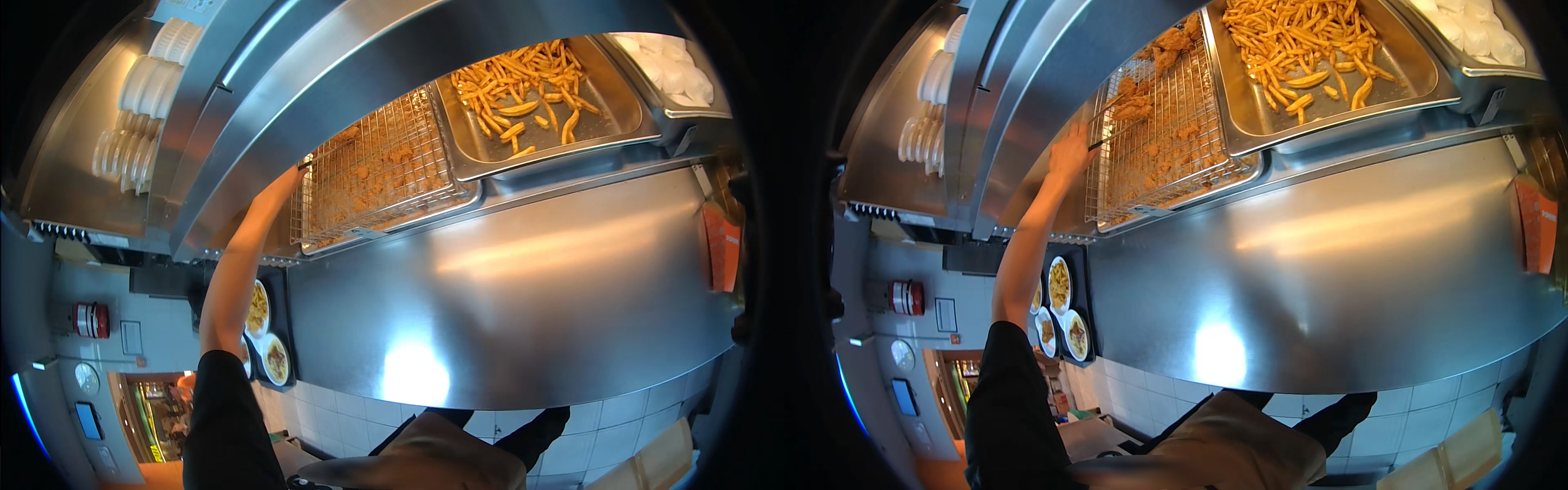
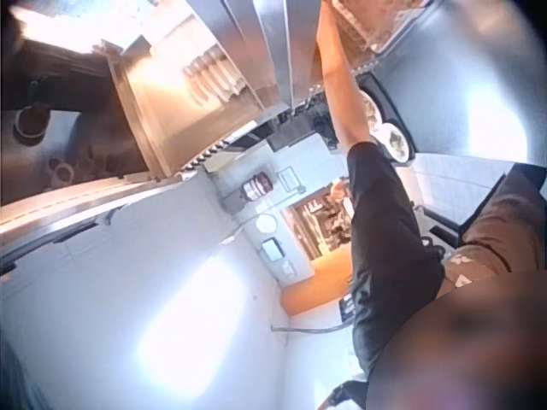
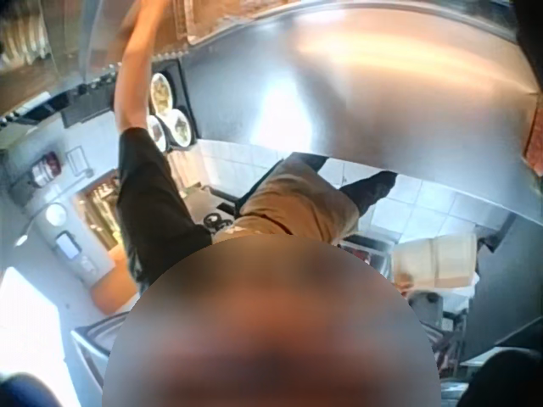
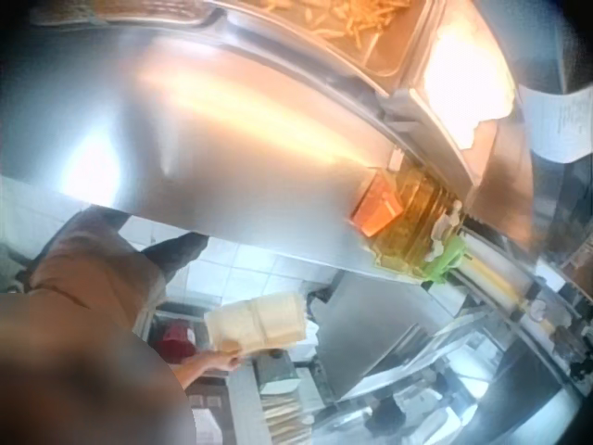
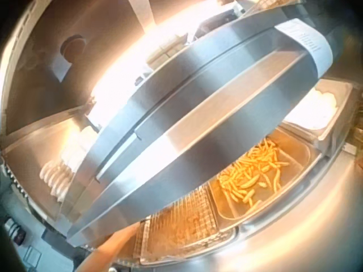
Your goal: The person assembles multiple takeout orders by placing plates on a tray, scooping fries into containers, and using tongs to transfer fried chicken from a warming oven onto plates and into boxes. The person then closes the boxes and places them into branded bags.
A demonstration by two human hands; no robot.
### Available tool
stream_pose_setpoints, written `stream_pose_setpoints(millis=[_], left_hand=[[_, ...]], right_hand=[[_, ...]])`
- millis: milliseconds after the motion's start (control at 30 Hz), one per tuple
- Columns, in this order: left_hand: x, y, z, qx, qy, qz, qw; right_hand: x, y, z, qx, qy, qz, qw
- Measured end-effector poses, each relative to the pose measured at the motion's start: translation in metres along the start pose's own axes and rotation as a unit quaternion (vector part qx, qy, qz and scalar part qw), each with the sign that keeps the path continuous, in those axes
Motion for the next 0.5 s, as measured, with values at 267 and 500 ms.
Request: stream_pose_setpoints(millis=[267, 500], left_hand=[[0.043, -0.038, -0.081, 0.079, 0.179, 0.080, 0.977], [0.013, 0.051, -0.015, 0.173, 0.740, 0.277, 0.589]], right_hand=[[0.221, 0.208, -0.131, 0.361, -0.240, 0.092, 0.897], [0.302, 0.302, -0.225, 0.472, -0.127, 0.179, 0.854]])
Point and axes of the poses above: each hand's wrist, its own y-axis away from the middle knuckle, its own z-axis out of the back of the hand, x = y × z, the point moved 5 cm from there along -y, towards the middle knuckle, and after that the axes turned 2 degrees about y, right-handed, at the moved point
